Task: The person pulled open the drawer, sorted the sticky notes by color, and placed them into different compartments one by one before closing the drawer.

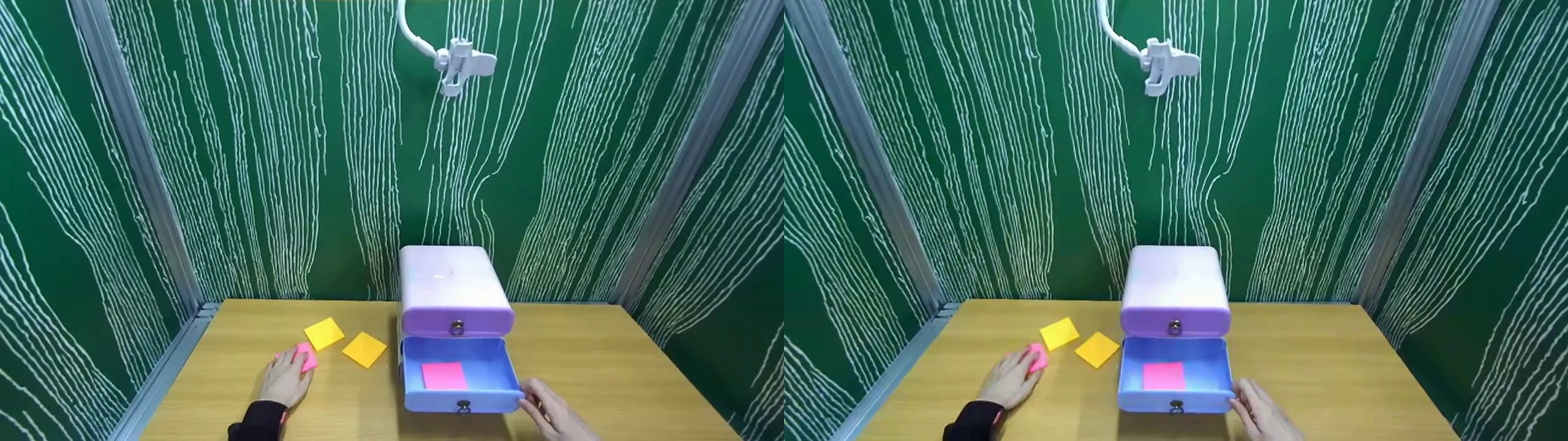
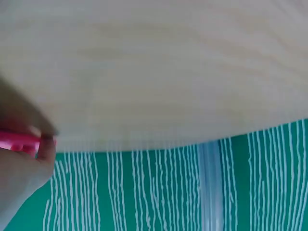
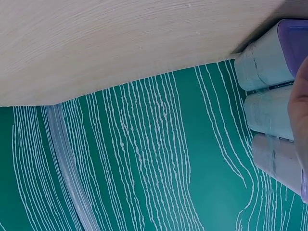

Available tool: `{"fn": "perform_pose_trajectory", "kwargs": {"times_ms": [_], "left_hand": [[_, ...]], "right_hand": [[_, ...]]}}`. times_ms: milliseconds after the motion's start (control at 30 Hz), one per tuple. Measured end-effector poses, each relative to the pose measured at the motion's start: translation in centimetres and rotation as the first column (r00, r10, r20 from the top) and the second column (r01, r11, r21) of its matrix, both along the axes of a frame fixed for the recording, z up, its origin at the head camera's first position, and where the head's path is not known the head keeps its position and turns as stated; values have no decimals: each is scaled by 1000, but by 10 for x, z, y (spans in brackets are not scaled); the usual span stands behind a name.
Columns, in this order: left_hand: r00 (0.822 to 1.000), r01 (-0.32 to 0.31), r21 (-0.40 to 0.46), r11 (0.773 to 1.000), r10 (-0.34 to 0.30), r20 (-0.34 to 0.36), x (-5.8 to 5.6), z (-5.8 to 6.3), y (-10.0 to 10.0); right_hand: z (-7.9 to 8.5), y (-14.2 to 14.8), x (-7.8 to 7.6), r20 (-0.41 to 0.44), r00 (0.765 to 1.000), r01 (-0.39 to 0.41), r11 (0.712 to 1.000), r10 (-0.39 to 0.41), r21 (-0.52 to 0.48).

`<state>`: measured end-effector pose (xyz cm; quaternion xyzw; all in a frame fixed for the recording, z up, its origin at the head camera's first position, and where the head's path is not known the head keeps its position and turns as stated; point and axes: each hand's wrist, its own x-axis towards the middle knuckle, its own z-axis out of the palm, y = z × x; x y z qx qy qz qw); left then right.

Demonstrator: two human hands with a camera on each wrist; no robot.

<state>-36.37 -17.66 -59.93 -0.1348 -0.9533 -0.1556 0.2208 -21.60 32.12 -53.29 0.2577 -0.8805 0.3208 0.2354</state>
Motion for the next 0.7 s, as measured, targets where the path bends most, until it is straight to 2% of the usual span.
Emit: {"fn": "perform_pose_trajectory", "kwargs": {"times_ms": [100,233,333,500,600,700], "left_hand": [[998,-35,-28,999,37,53,2,7,1],[985,-80,-70,994,90,150,5,16,2],[980,-89,-82,993,101,170,8,22,3],[974,-119,-73,990,130,184,9,29,7],[978,-106,-31,994,109,175,10,36,11],[989,-54,62,997,44,145,11,50,20]], "right_hand": [[1,0,0,23,1000,21,1000,-21,2],[-2,0,0,-15,1000,23,1000,-23,-4],[-5,-1,-1,-67,998,6,1000,-7,-10],[-4,-1,-1,-66,998,14,1000,-15,-10],[-2,-1,-2,-62,998,25,1000,-25,-2],[-2,-1,-2,-71,997,26,1000,-26,1]]}}
